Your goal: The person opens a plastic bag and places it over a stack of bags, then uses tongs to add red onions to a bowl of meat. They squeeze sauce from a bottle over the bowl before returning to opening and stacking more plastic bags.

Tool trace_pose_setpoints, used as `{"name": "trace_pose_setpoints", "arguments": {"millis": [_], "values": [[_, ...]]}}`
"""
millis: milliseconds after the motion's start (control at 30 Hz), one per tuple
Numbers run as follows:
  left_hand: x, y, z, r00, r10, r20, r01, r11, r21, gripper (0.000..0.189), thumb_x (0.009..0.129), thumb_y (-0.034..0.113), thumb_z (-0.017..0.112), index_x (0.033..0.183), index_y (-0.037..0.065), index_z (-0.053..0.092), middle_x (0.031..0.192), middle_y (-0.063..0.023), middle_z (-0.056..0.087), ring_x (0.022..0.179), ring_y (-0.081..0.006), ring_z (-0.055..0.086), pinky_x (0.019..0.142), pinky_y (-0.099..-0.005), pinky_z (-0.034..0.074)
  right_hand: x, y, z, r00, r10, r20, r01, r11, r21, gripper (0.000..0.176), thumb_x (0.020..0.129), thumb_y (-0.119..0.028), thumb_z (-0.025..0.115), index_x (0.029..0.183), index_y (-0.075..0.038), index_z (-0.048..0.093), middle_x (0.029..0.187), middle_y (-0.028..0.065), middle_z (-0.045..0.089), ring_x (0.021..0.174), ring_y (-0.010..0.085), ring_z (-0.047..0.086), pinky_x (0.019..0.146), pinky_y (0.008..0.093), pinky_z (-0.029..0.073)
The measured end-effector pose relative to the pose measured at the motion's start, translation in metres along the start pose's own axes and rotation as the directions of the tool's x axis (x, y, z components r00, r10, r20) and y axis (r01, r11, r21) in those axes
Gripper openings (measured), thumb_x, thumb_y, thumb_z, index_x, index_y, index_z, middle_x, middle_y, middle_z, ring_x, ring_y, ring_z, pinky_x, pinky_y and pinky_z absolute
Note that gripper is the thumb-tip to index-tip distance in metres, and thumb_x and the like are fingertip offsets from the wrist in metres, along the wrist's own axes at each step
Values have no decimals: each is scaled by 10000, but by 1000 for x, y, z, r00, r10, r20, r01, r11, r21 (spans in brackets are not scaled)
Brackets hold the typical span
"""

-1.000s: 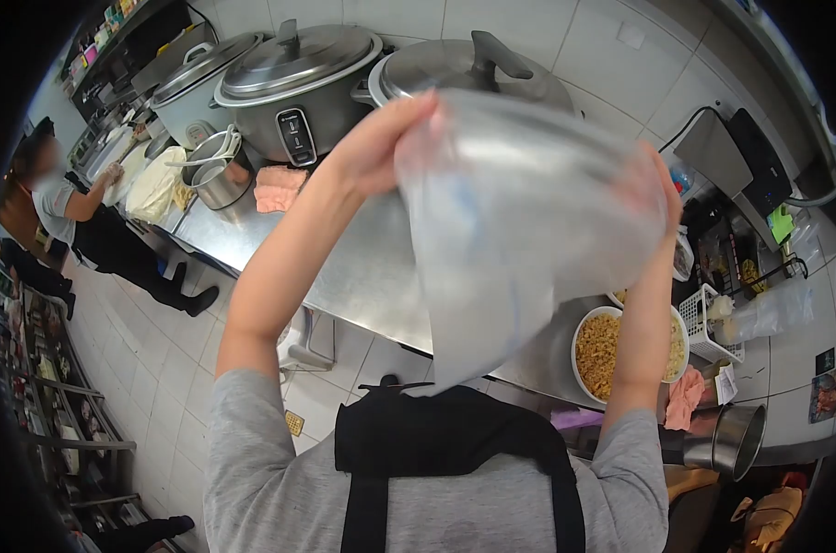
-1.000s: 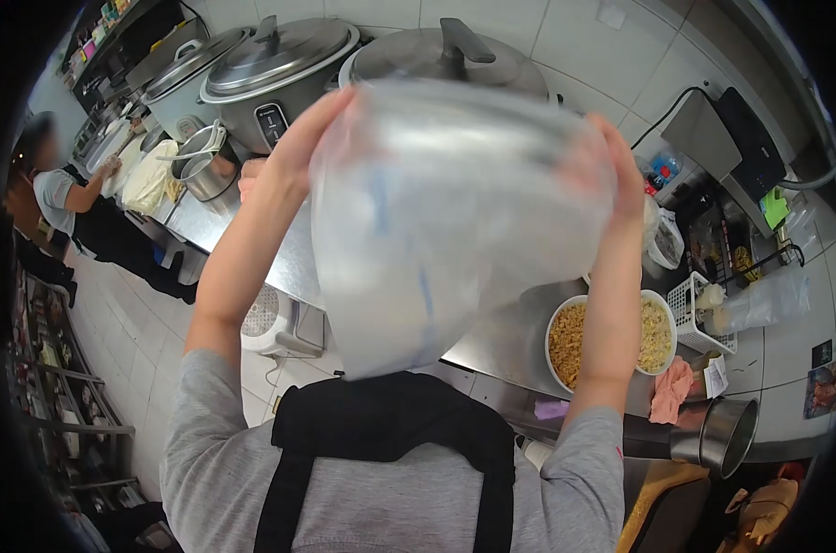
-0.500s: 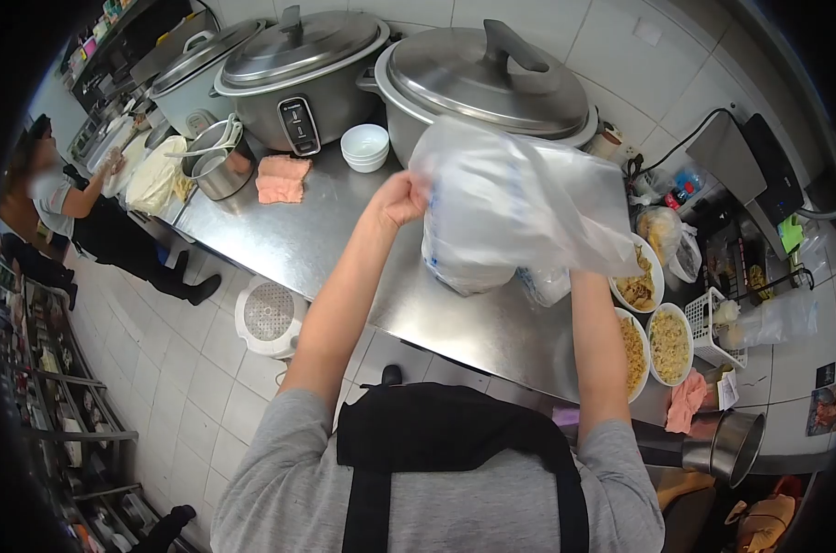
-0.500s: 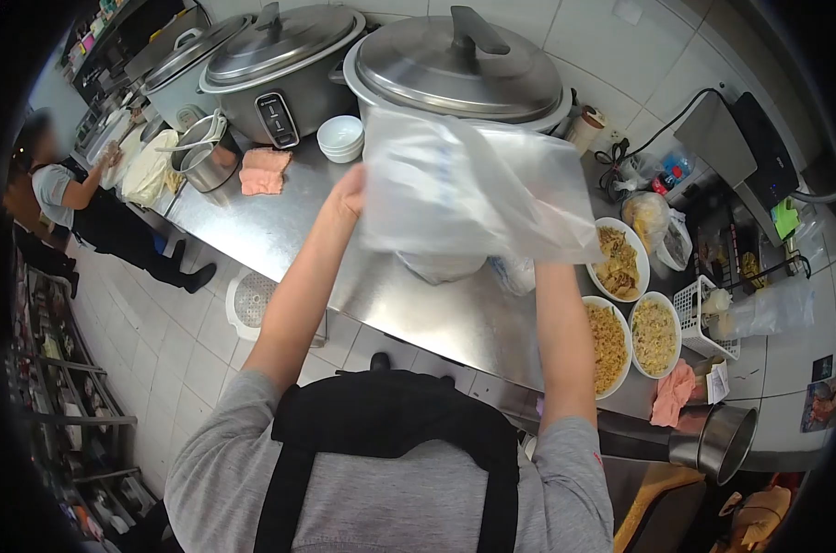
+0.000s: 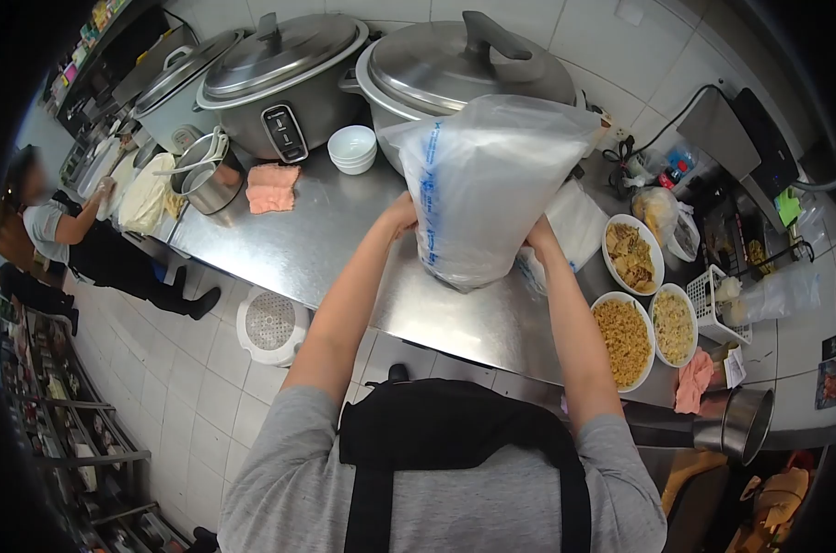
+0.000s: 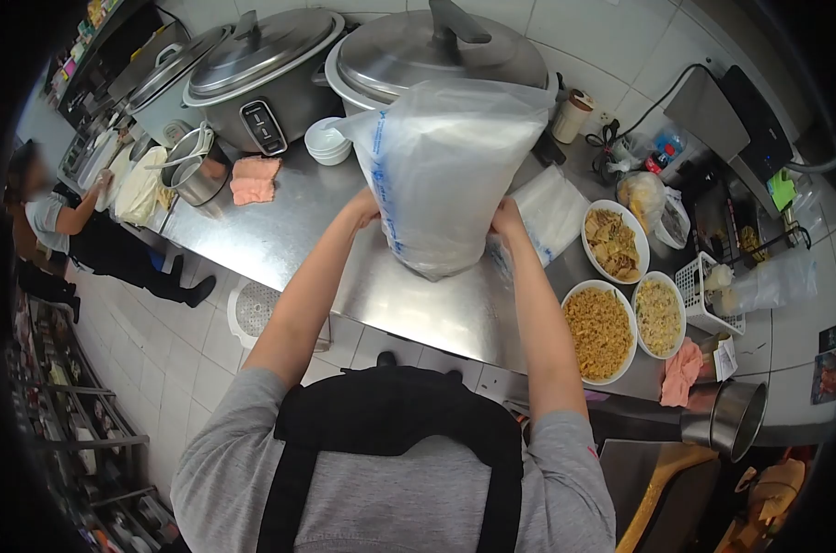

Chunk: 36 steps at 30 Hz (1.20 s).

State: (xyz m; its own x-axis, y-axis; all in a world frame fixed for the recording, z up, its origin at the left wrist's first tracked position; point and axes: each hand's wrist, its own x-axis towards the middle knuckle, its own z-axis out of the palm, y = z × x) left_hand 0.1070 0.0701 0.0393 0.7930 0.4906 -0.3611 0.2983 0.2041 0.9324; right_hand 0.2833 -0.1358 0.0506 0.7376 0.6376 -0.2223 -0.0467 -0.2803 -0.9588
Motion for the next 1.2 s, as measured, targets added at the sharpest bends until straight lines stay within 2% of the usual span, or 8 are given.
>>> {"name": "trace_pose_setpoints", "arguments": {"millis": [200, 567, 767, 867, 1000, 1033, 1133, 1200], "values": [[48, -43, 18, 996, -6, -84, -20, 955, -297, 255, 790, 164, 608, 1012, 40, 586, 768, -71, 634, 544, -152, 571, 411, -264, 405, 3, 9, 18, 969, 225, -102, -206, 964, 168, 204, 813, -216, 544, 857, -29, 610, 553, 14, 481, 445, 125, 438, 370, 286, 268], [37, -28, 24, 986, -102, -130, 99, 995, -31, 213, 809, 164, 592, 995, 62, 573, 774, -26, 603, 550, -74, 515, 384, -195, 330, 20, 17, 10, 970, 239, -35, -237, 970, 48, 187, 771, -169, 602, 860, -7, 574, 571, 26, 502, 428, 114, 431, 354, 287, 278], [-28, -56, -16, 976, -129, 176, 211, 775, -596, 45, 834, 115, 567, 875, 103, 556, 731, 26, 552, 534, -36, 458, 381, -149, 319, -21, 17, -6, 985, 172, -5, -170, 980, 106, 80, 815, -97, 539, 778, -26, 532, 572, 27, 501, 403, 94, 429, 332, 248, 319], [-70, -57, 11, 984, -143, 103, 166, 567, -807, 47, 839, 87, 544, 865, 119, 522, 692, 45, 505, 525, -22, 439, 368, -119, 275, -43, 24, -6, 981, 194, -1, -190, 960, 204, 89, 825, -89, 521, 768, -21, 521, 588, 37, 507, 399, 95, 435, 328, 241, 333], [-99, -61, 43, 998, -55, -25, 17, 642, -766, 257, 812, 42, 549, 1029, 103, 426, 665, 37, 491, 516, -42, 429, 394, -155, 282, -54, 37, -1, 989, 145, 9, -142, 949, 281, 154, 843, -136, 492, 769, -5, 522, 602, 60, 513, 410, 120, 457, 357, 259, 374], [-102, -66, 49, 991, -11, -131, -74, 774, -629, 258, 806, 30, 538, 1027, 91, 421, 653, 26, 499, 514, -57, 441, 405, -173, 302, -54, 44, 1, 994, 113, 5, -110, 952, 285, 168, 845, -149, 487, 771, -2, 522, 604, 68, 516, 418, 129, 471, 365, 269, 383], [-91, -89, 58, 853, 352, -386, -385, 923, -7, 311, 768, -16, 492, 1053, 32, 378, 587, -36, 529, 503, -129, 492, 478, -274, 396, -50, 71, 7, 991, -71, -115, 36, 959, -280, 216, 899, -171, 435, 801, 13, 492, 584, 60, 479, 406, 133, 451, 366, 277, 360], [-100, -89, 62, 804, 421, -420, -408, 904, 127, 323, 760, -17, 490, 1068, 18, 398, 591, -52, 541, 521, -139, 514, 500, -291, 413, -35, 100, 6, 959, -249, -135, 180, 903, -390, 220, 898, -172, 429, 821, 22, 499, 593, 75, 506, 405, 141, 461, 387, 291, 381]]}}
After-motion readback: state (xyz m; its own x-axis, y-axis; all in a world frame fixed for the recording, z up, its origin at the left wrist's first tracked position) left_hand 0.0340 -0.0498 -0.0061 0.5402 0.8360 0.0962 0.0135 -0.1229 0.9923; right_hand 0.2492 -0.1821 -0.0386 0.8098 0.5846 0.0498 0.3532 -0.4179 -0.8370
